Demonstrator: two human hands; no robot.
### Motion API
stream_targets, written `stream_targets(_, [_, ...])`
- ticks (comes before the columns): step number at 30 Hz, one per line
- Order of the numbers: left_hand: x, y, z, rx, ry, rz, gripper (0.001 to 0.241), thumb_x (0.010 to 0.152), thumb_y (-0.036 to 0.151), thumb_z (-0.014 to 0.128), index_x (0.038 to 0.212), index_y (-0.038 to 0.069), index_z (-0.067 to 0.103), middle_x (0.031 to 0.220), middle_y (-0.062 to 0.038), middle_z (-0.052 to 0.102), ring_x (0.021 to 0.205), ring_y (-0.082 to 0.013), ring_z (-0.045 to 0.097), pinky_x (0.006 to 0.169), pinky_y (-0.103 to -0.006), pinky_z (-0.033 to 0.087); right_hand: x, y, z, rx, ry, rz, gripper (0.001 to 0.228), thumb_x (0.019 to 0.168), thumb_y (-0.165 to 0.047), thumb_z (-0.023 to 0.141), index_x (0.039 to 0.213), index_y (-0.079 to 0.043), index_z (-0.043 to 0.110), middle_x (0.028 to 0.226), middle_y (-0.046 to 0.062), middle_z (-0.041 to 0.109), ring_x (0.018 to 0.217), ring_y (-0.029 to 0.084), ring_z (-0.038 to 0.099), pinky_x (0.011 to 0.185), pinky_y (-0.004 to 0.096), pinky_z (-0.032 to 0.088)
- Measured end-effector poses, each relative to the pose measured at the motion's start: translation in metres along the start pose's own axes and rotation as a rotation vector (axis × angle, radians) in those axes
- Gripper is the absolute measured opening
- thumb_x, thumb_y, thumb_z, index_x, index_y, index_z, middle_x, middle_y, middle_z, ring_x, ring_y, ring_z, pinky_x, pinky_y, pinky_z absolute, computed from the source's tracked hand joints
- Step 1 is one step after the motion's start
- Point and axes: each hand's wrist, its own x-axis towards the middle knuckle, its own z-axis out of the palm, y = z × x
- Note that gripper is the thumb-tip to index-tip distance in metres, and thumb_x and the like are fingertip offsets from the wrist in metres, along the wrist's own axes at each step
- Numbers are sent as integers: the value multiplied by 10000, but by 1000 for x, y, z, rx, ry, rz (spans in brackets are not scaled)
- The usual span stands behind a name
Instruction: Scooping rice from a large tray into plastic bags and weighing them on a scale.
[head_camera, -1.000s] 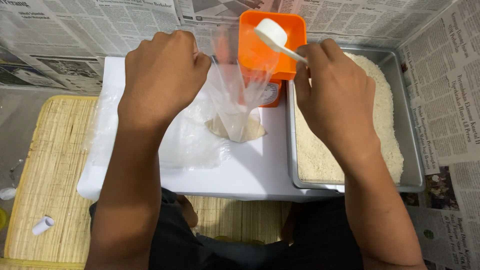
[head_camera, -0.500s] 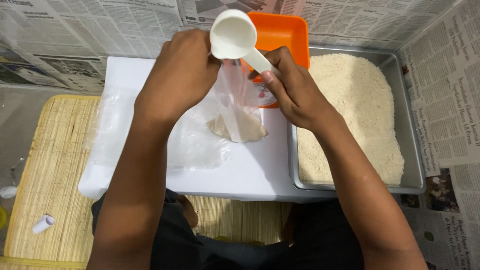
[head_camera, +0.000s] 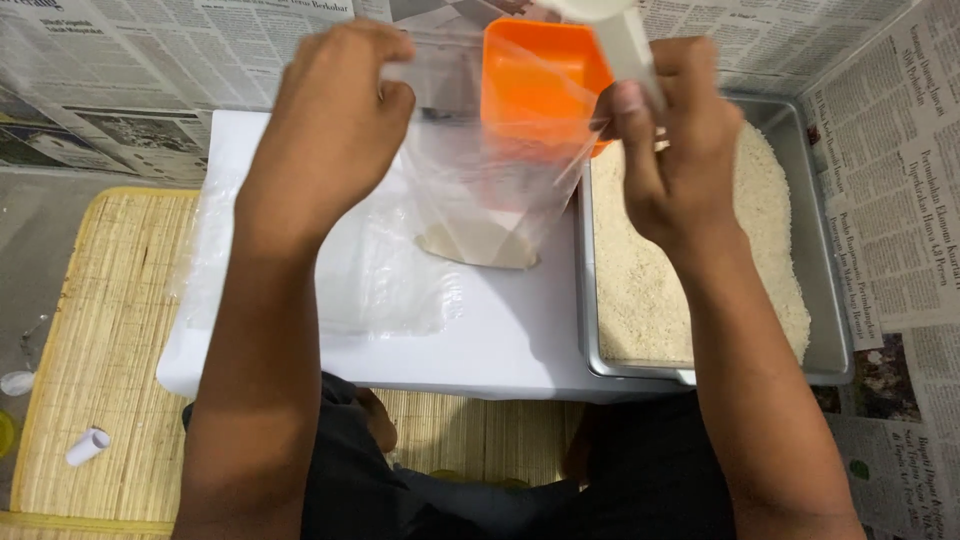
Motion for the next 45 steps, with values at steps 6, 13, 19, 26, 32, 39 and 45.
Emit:
stream_targets(6, [-1,5,12,-14,-198,-192,342,787,-33,548,1080,-135,694,1193,-255,699,1027,-435,673,891,-489,518,-2,3,1,-51,-163,148,102,1136,-37,491,1100,54,463,881,137,687,662,196,644,580,300,463])
stream_targets(13, [0,18,10,4,-195,-118,324,856,39,597,1139,-64,719,1192,-201,652,1048,-373,648,896,-476,499,-3,7,-11,95,-88,128,105,1144,-23,418,1148,80,397,1066,227,671,705,247,654,590,296,496])
stream_targets(19, [3,39,10,32,-103,0,281,898,21,657,1162,-60,710,1138,-179,592,964,-338,634,872,-465,511,-28,57,-35,-21,-56,258,51,1148,34,462,1098,34,473,852,119,553,641,178,475,550,288,404])
stream_targets(26, [-6,99,68,-109,130,583,192,863,-56,703,732,54,616,947,-103,705,1002,-253,580,775,-380,503,-93,120,-76,-634,-164,654,158,991,-94,644,1006,54,697,661,108,585,499,213,477,461,363,397])
stream_targets(32, [-65,110,160,-67,-236,500,147,809,121,656,811,-1,739,1318,-211,602,1215,-359,499,1019,-424,459,-144,159,-102,-886,-547,1033,429,1002,-363,554,1275,-70,707,1050,203,751,928,434,702,782,582,529])
stream_targets(39, [-104,72,219,-68,-436,176,641,937,316,574,1408,-106,470,1562,-356,339,1458,-450,358,1091,-502,386,-153,146,-96,-883,-657,1094,362,1042,-296,523,1257,-50,678,1033,208,757,891,418,719,799,536,529])
stream_targets(45, [-91,81,199,-80,-705,65,622,1021,306,445,1513,-71,396,1624,-316,270,1528,-407,260,1181,-503,320,-151,141,-68,-620,-687,1104,453,1059,-260,475,1331,64,637,1102,374,713,1002,528,708,799,639,548])
